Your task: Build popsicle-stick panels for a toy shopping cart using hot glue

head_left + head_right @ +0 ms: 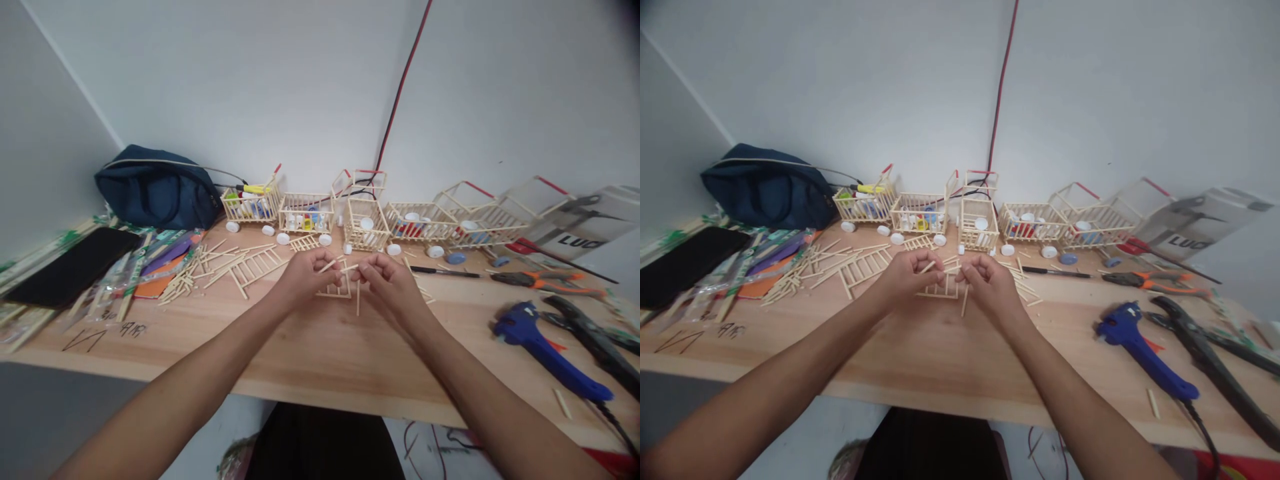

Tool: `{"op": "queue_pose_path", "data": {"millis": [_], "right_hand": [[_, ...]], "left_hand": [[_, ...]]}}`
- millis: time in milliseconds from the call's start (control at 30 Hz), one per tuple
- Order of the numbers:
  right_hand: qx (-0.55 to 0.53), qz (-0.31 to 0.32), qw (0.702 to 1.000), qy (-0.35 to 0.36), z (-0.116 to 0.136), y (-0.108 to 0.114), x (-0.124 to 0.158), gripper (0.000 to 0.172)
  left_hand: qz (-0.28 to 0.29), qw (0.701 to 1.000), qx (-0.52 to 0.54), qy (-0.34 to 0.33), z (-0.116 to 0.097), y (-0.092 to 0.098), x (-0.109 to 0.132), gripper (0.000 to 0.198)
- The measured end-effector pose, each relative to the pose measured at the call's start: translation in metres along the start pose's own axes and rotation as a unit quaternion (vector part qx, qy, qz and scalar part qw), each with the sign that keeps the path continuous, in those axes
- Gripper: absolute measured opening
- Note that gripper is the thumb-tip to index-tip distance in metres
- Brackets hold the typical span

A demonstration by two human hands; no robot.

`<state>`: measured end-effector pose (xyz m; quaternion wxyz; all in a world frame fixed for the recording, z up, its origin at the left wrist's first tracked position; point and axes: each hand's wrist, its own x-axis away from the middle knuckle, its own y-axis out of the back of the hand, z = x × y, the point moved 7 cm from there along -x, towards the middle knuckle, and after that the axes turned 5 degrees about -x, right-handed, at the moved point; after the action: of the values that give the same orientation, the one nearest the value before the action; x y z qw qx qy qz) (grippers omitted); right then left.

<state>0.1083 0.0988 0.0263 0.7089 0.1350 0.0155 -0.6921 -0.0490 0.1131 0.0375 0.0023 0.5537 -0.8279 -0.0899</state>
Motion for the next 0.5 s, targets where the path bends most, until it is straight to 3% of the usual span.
{"op": "queue_pose_path", "data": {"millis": [200,500], "right_hand": [[-0.046,0.018,0.998,0.041,0.014,-0.005,0.002,0.03],[-0.01,0.043,0.996,0.082,0.014,-0.008,0.003,0.03]], "left_hand": [[0.026,0.999,-0.034,-0.029,-0.003,-0.016,0.006,0.016],[0.017,0.999,-0.025,-0.027,0.002,-0.014,0.005,0.022]]}}
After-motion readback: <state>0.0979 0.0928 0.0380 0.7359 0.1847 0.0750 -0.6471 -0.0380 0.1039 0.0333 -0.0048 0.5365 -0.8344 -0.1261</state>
